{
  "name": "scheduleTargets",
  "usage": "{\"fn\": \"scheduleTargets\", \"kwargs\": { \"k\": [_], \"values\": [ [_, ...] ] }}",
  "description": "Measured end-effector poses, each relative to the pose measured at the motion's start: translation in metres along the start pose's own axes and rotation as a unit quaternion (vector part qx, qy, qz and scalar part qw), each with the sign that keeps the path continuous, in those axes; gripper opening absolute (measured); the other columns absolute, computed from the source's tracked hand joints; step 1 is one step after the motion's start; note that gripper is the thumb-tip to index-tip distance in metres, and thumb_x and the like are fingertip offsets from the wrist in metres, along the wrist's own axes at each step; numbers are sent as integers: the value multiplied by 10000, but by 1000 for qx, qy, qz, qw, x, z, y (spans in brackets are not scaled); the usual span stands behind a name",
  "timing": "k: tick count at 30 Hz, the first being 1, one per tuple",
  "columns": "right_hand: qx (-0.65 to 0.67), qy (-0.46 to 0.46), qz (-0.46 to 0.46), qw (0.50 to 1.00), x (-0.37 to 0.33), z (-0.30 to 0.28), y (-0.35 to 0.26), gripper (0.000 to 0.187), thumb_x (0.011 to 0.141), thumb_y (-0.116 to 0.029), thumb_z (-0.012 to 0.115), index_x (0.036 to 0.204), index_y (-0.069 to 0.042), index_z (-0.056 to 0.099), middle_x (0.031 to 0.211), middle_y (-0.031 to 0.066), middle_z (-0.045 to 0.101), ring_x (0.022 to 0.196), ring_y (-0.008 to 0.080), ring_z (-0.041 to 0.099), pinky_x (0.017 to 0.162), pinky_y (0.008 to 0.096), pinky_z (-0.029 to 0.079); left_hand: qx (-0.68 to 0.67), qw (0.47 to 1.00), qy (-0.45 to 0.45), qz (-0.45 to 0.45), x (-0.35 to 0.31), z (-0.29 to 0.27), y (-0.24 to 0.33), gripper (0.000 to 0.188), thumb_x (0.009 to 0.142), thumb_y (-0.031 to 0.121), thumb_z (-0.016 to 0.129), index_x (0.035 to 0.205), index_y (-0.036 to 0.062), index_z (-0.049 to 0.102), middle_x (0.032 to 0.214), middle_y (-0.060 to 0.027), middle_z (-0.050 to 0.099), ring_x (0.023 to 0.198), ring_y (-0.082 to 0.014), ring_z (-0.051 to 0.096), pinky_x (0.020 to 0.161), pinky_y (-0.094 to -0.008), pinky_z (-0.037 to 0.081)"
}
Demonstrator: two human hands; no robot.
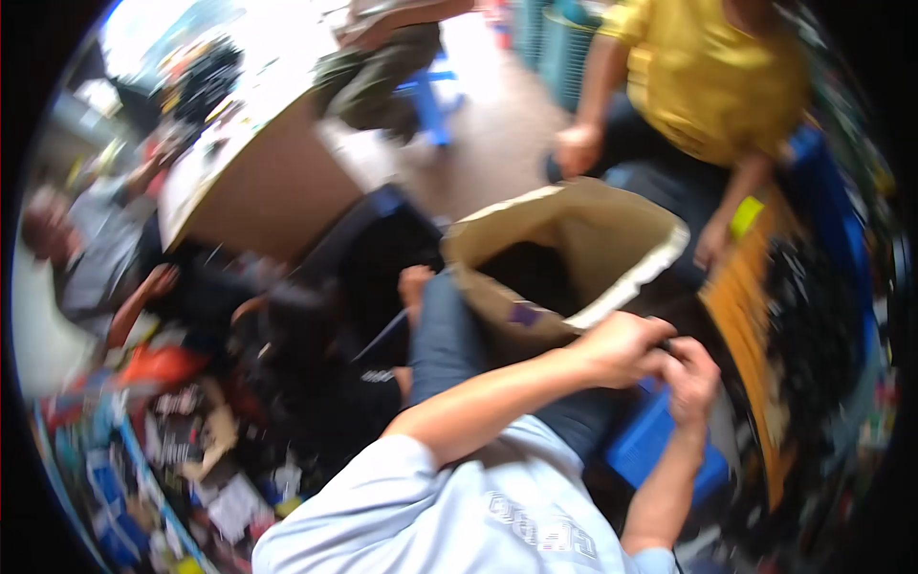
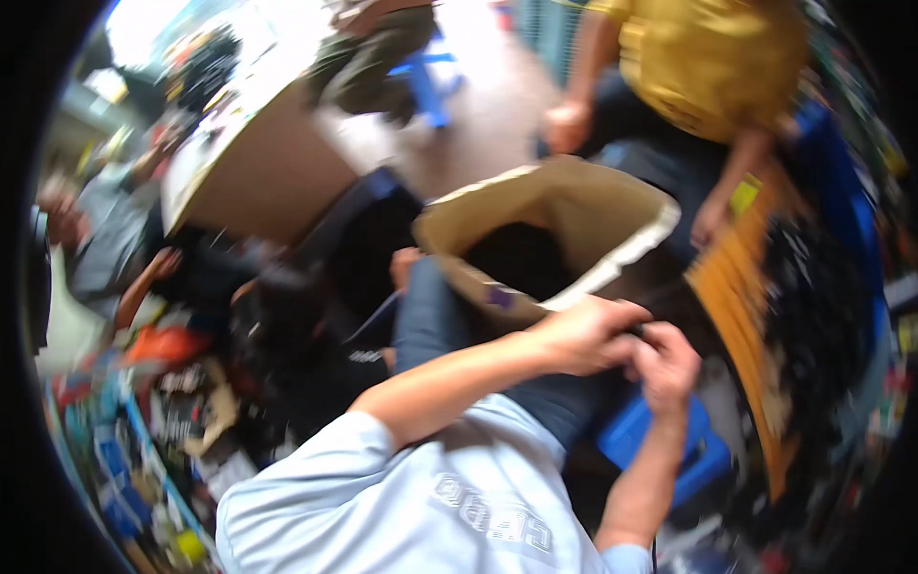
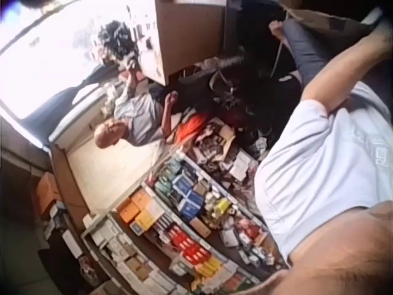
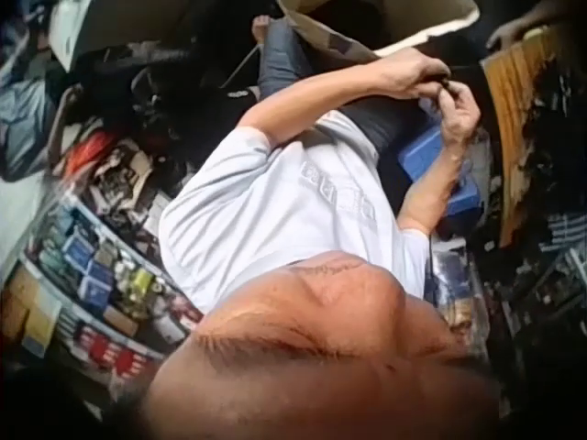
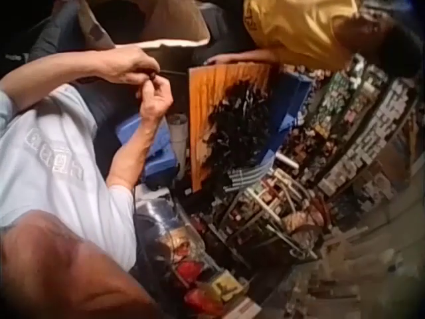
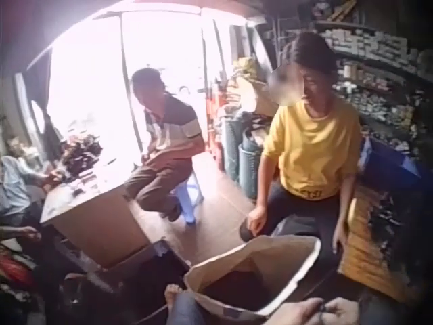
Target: Sorting small black plastic components and placing them into a paper bag.
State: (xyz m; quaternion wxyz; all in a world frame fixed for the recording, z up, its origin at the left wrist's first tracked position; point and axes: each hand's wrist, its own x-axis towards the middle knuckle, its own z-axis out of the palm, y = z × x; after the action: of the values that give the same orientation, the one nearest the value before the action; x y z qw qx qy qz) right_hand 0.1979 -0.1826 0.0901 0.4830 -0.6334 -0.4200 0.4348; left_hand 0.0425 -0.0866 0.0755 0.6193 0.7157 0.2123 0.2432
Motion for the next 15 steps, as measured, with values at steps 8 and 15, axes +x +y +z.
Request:
{"fn": "scheduleTargets", "kwargs": {
  "k": [8, 15],
  "values": [
    [-75, 45, -59, 994, 13, -20, -17, 58, 860, -29, 619, 917, -24, 631, 706, 3, 590, 595, 69, 543, 535, 210, 434, -23, 998, 52, -15, 14, -20, -12, 305, 803, 88, 637, 1089, -12, 605, 858, -66, 631, 789, -115, 564, 705, -270, 475],
    [-508, 378, -118, 764, 12, -194, 29, 163, 822, -13, 598, 983, 4, 613, 1014, 170, 591, 930, 351, 563, 814, 406, 452, -319, 902, 263, -123, 11, -96, -91, 199, 832, 51, 558, 1029, 19, 557, 966, -124, 681, 800, -176, 637, 775, -290, 508]
  ]
}}
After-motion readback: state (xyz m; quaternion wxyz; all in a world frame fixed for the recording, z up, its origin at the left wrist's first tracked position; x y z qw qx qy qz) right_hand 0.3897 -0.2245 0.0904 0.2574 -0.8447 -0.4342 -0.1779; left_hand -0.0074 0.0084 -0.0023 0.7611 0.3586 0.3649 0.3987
